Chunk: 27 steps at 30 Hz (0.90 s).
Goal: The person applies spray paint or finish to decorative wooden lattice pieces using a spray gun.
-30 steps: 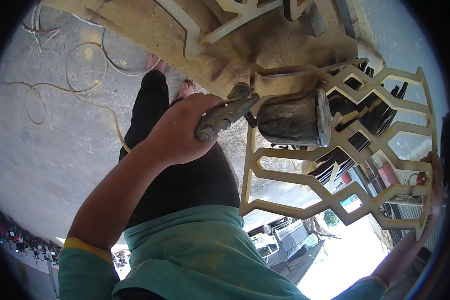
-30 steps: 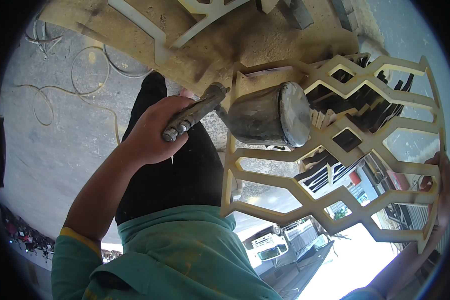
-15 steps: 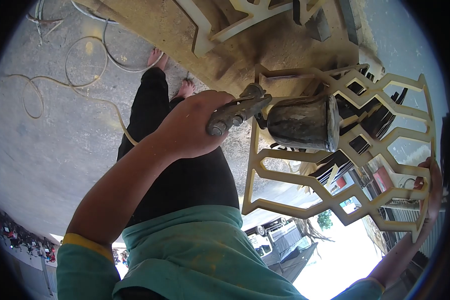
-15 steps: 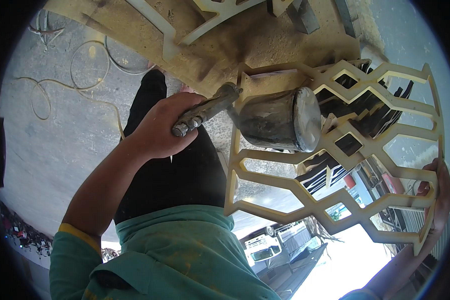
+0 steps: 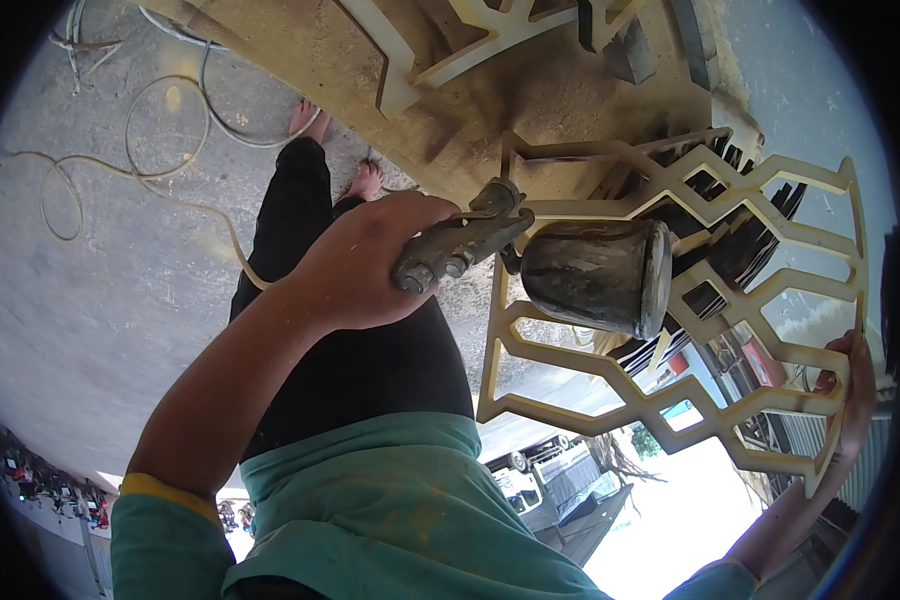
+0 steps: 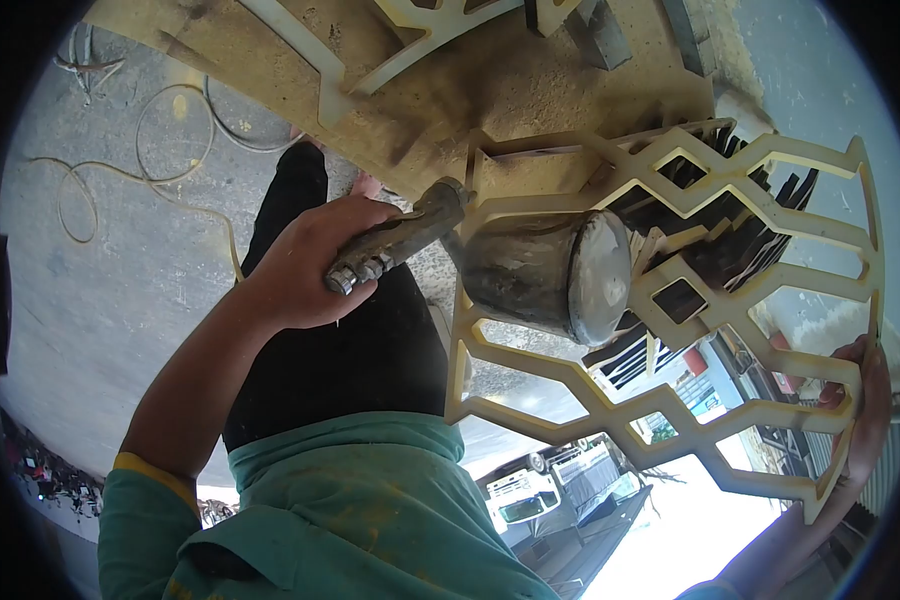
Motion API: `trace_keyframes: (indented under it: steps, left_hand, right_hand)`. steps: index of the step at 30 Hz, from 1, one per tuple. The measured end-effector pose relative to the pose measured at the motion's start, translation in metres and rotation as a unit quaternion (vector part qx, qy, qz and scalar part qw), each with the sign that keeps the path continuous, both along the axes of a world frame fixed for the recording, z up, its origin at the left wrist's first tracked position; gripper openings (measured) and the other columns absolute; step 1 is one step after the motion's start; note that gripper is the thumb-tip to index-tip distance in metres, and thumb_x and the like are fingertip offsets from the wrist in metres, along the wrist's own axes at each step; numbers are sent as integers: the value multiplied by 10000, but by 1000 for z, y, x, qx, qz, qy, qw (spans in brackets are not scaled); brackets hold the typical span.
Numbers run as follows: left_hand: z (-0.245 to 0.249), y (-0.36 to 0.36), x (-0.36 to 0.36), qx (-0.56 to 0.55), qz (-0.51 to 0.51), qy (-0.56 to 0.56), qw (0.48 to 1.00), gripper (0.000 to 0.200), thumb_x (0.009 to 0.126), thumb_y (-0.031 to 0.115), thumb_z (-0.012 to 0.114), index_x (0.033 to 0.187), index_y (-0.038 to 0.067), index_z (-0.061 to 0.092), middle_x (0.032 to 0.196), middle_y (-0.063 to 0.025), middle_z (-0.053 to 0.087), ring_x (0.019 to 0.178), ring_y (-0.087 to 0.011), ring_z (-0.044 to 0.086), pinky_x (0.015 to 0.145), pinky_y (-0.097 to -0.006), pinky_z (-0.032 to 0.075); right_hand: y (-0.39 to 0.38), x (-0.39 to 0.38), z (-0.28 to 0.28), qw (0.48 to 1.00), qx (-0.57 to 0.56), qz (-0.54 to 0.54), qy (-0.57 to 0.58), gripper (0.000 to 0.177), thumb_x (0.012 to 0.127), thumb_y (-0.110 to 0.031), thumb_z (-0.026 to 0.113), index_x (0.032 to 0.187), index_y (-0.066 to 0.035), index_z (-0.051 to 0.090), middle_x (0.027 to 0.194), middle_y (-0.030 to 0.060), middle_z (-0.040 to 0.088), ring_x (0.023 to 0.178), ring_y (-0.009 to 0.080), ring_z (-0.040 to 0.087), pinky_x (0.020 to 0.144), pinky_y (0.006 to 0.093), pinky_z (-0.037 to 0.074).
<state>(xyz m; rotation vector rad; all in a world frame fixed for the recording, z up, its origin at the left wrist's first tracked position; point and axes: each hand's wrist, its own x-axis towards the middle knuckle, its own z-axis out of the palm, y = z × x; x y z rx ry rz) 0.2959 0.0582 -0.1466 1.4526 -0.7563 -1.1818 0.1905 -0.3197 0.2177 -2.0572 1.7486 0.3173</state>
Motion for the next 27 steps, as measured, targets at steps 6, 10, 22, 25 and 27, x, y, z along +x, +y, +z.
trace_keyframes:
  steps: [6, 10, 22, 25, 27]
  left_hand:
    - [20, -17, -7, -58, 16, 1, 998, 466, 677, 77, 693, 1125, 48, 570, 986, -160, 613, 942, -354, 608, 818, -410, 492]
    - [34, -30, -10, -60, 28, 3, 998, 501, 640, 64, 726, 1115, 35, 570, 1005, -158, 626, 940, -354, 627, 829, -408, 497]
    - [26, -31, -11, -27, 54, -14, 998, 511, 665, 77, 732, 1145, 21, 564, 965, -161, 630, 907, -350, 621, 865, -401, 466]
    - [30, -32, -12, -27, 43, 2, 999, 514, 669, 79, 735, 1153, 28, 568, 995, -164, 635, 923, -354, 622, 862, -395, 477]
    - [32, -42, -15, -44, 40, 12, 998, 512, 671, 77, 735, 1154, 34, 570, 1017, -169, 636, 940, -357, 623, 862, -393, 485]
  right_hand:
    - [14, -24, 16, 998, 62, 28, -12, 354, 1054, -295, 358, 1170, -12, 536, 900, 47, 589, 609, 39, 493, 561, 167, 425]
    - [20, -29, 17, 997, 53, -26, -46, 347, 1052, -278, 371, 1209, -7, 521, 940, 59, 601, 627, 42, 511, 555, 161, 433]
    - [10, -23, 15, 988, 62, -123, -65, 314, 1025, -280, 447, 1192, -30, 538, 984, 41, 611, 709, 26, 568, 595, 114, 485]
    - [-7, -26, 15, 990, 72, -105, -56, 300, 1020, -280, 464, 1168, -32, 546, 960, 36, 612, 720, 18, 570, 600, 112, 487]
    - [-16, -27, 11, 993, 60, -88, -52, 297, 1018, -281, 472, 1156, -30, 550, 943, 32, 612, 720, 15, 571, 600, 112, 488]
